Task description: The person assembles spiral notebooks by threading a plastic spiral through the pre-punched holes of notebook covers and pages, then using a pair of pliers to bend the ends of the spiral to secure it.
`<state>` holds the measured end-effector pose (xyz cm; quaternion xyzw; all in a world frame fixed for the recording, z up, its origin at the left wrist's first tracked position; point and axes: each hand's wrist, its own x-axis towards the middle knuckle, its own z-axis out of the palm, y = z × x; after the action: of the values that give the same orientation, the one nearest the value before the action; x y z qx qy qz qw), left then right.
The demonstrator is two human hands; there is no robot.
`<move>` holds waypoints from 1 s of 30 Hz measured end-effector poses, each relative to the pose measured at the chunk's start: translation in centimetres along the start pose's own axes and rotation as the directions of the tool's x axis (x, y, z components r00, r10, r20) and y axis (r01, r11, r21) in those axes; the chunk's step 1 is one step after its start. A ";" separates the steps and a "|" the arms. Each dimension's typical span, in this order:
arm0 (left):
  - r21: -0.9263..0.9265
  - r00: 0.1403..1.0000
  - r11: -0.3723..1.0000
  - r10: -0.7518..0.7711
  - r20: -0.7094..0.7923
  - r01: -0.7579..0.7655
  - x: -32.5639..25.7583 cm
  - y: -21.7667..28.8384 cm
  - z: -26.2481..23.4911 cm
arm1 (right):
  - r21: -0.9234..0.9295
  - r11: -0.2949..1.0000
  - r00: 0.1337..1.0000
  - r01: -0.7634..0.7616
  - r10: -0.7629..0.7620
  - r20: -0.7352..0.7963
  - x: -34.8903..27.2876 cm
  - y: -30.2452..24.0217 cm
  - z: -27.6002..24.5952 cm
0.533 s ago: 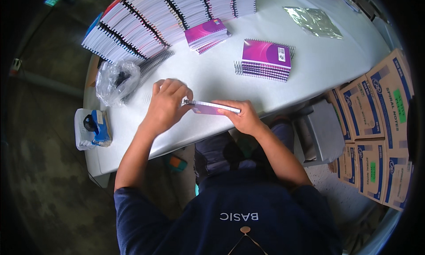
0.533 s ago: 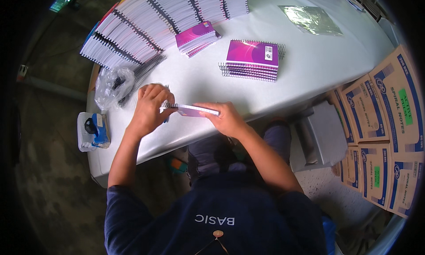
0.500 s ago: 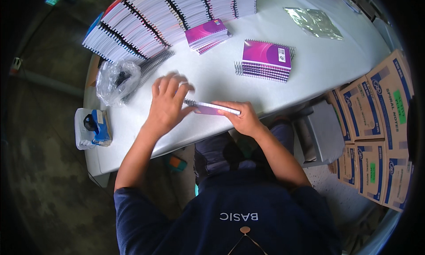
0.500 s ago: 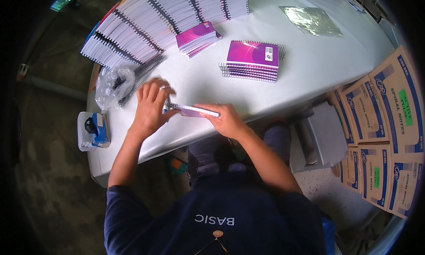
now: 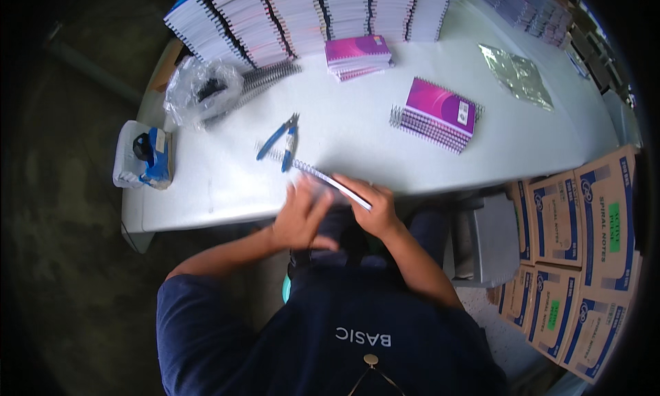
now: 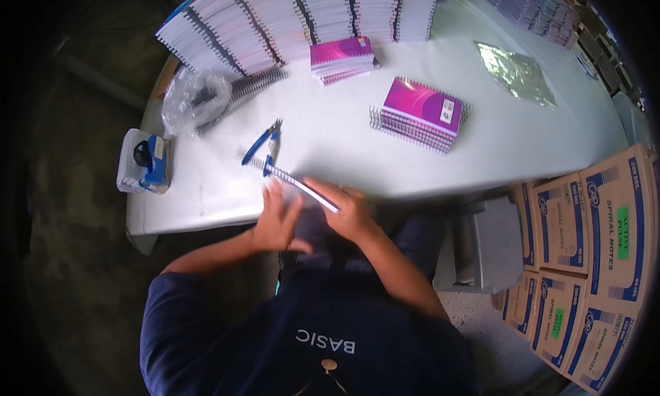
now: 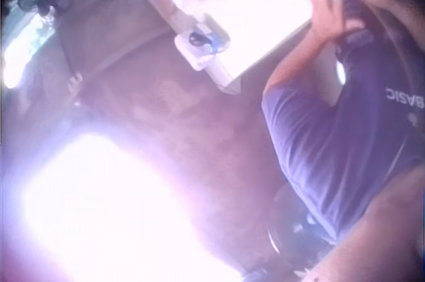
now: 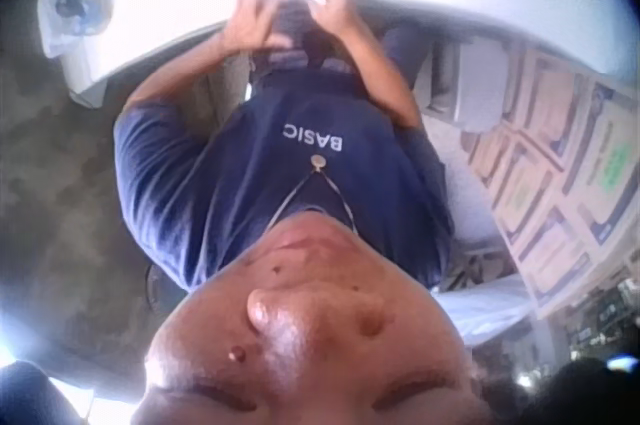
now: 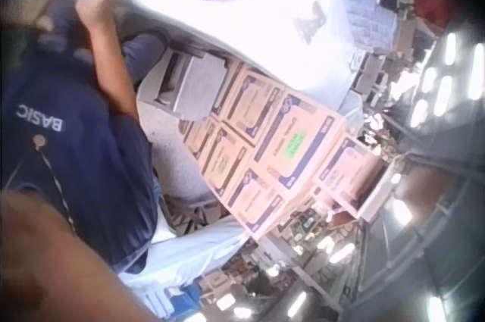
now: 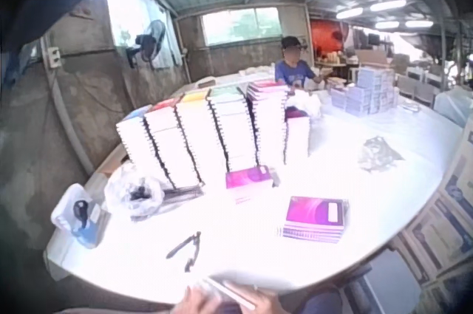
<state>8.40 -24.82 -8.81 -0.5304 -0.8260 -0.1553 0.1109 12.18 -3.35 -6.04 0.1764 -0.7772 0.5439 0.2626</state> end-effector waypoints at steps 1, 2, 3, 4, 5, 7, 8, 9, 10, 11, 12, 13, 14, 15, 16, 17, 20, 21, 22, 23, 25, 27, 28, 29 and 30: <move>0.197 0.976 0.957 0.215 0.021 -0.215 0.2 0.7 -1.4 | -0.002 1.000 1.000 -0.026 0.026 0.004 0.2 0.2 -0.2; 0.245 0.957 0.959 0.196 -0.215 -0.142 2.1 -1.1 -2.3 | -0.035 0.991 0.991 0.127 -0.128 -0.027 0.8 0.3 -0.2; 0.214 0.941 0.975 0.128 -0.314 -0.061 2.5 -1.0 -2.7 | -0.011 0.992 0.992 0.129 -0.129 -0.002 0.6 -0.1 0.3; 0.165 0.911 0.986 0.058 -0.408 0.011 2.9 -1.1 -3.0 | 0.014 0.994 0.994 0.110 -0.110 0.026 0.2 -0.5 0.6; 0.117 0.907 0.992 0.002 -0.422 0.052 3.3 -1.1 -2.5 | 0.025 0.991 0.990 0.132 -0.133 0.041 0.6 -0.7 0.7; 0.047 0.869 0.993 -0.070 -0.490 0.106 5.3 -2.3 -1.3 | 0.003 0.998 0.998 0.069 -0.069 -0.007 0.1 0.0 1.3; -0.097 0.977 0.991 -0.108 -0.182 0.091 3.0 -0.2 0.4 | 0.004 0.999 0.999 0.037 -0.037 -0.028 0.0 0.6 0.7; -0.130 0.982 0.977 0.157 -0.103 -0.170 2.0 0.7 0.4 | 0.011 1.000 0.998 0.001 -0.001 -0.055 0.1 1.0 0.1; -0.001 0.922 0.942 0.327 -0.210 -0.334 3.3 0.5 -0.9 | -0.008 0.999 0.998 0.048 -0.048 -0.037 0.1 0.9 -0.2; 0.143 0.821 0.871 0.492 -0.291 -0.471 4.8 0.2 -2.3 | -0.026 0.995 0.995 0.094 -0.094 -0.018 0.4 0.8 -0.5; 0.035 0.904 0.974 0.220 -0.366 -0.223 2.7 -2.5 -1.2 | -0.059 0.988 0.990 0.142 -0.142 -0.004 0.1 0.5 0.2; 0.045 0.909 0.990 0.142 -0.391 -0.135 2.9 -3.5 0.3 | -0.036 0.991 0.991 0.126 -0.125 0.038 0.1 0.3 0.6; 0.050 0.908 0.997 0.068 -0.414 -0.052 3.3 -4.5 1.7 | -0.008 0.990 0.990 0.139 -0.139 0.037 -0.1 -0.1 1.2; 0.057 0.901 0.998 -0.009 -0.433 0.038 3.4 -5.4 2.8 | 0.017 0.983 0.983 0.182 -0.182 0.030 0.7 -0.3 1.5; -0.034 0.947 0.999 -0.035 -0.320 0.026 5.9 -1.7 1.4 | -0.017 0.995 0.995 0.101 -0.101 0.011 0.5 0.6 0.4; -0.104 0.978 0.994 -0.057 -0.200 0.036 6.2 1.3 -0.1 | -0.029 0.999 0.999 0.032 -0.033 -0.005 0.0 0.9 -0.2; 0.089 0.898 0.924 0.383 -0.219 -0.372 4.3 0.9 -0.3 | -0.014 0.998 0.998 0.065 -0.065 0.014 1.3 1.2 -0.3; 0.166 0.897 0.949 0.309 -0.317 -0.269 5.0 0.6 -1.4 | 0.012 0.997 0.996 0.074 -0.075 0.041 0.4 0.9 0.3; 0.212 0.880 0.964 0.236 -0.413 -0.159 6.1 0.4 -2.1 | -0.018 0.994 0.992 0.104 -0.103 0.074 0.3 0.9 0.5; 0.232 0.852 0.971 0.163 -0.498 -0.050 7.5 0.2 -2.7 | 0.009 0.986 0.984 0.166 -0.166 0.062 0.8 1.1 0.8; 0.035 0.909 0.996 0.084 -0.408 -0.076 6.2 0.8 0.0 | 0.028 1.000 0.997 -0.008 0.006 0.074 0.4 0.8 1.1; -0.187 0.957 0.964 0.140 -0.255 -0.191 3.3 2.3 3.5 | 0.139 0.988 0.997 -0.072 0.076 -0.024 1.1 1.0 0.6; -0.131 0.927 0.956 0.214 -0.306 -0.264 3.5 2.8 2.7 | 0.294 0.926 0.971 -0.238 0.220 0.094 0.8 1.2 -0.2; -0.071 0.890 0.940 0.288 -0.354 -0.333 4.0 2.9 1.8 | 0.293 0.935 0.979 -0.198 0.173 0.109 1.3 1.6 -0.6; -0.005 0.867 0.962 0.243 -0.435 -0.272 5.9 2.2 0.2 | 0.304 0.934 0.979 -0.186 0.150 0.139 1.5 1.6 -0.6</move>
<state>7.98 -18.92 -6.59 -0.5917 -0.6974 -0.2794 0.2925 10.22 -2.20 -6.15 0.1794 -0.7063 0.6706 0.1390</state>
